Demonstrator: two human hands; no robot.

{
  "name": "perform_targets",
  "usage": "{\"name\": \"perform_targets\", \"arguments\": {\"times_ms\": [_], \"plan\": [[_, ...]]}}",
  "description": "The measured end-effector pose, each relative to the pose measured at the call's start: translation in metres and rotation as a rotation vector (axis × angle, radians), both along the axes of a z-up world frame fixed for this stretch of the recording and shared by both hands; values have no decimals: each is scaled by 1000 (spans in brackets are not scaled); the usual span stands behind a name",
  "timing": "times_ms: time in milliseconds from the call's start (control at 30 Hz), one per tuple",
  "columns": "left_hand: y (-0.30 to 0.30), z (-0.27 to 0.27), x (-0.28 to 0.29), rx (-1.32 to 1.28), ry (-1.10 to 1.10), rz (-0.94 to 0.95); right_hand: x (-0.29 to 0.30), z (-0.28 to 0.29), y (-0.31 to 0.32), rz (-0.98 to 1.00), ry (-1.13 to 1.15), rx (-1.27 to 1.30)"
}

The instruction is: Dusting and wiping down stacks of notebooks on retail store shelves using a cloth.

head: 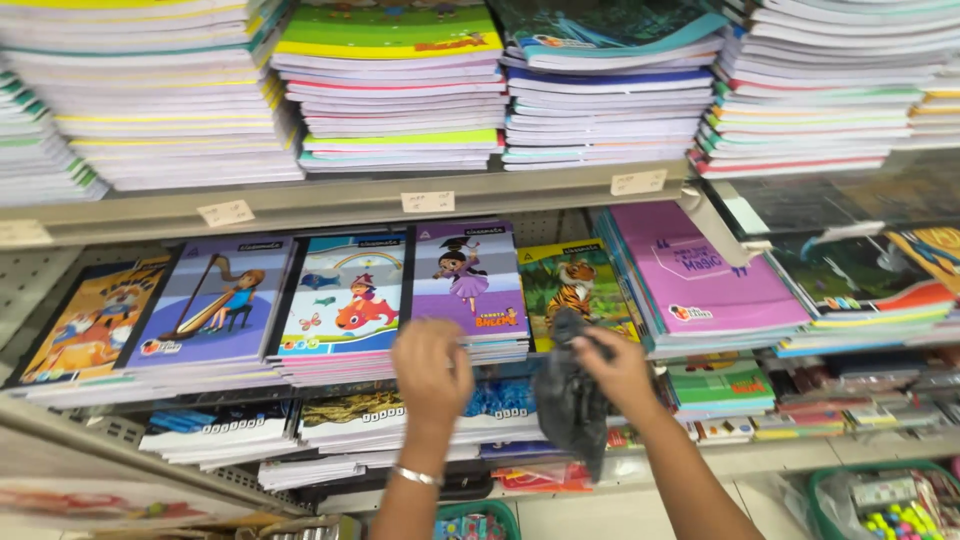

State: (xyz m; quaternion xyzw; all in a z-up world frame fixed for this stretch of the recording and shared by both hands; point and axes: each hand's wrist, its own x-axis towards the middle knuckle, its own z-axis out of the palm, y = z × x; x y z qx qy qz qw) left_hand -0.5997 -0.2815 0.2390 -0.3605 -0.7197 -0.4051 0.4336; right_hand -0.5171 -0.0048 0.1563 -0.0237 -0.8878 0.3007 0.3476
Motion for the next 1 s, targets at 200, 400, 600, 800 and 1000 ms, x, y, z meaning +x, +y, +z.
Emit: {"name": "perform_targets", "arguments": {"times_ms": [200,400,600,800,1000], "plan": [[-22,14,-44,-14,-128,227,-18,146,-72,268,-154,-737],[-26,-9,-55,-134,-367,258,-124,126,-143,383,-267,546],[-37,9,-45,-187,-236,215,-155,153,-138,272,-496,567],[-44,0,-57,-262,-185,126,-163,126,-126,-60,-385,475],[-51,12,-49,-202,-364,-32,-119,114,-127,-183,-266,493]]}}
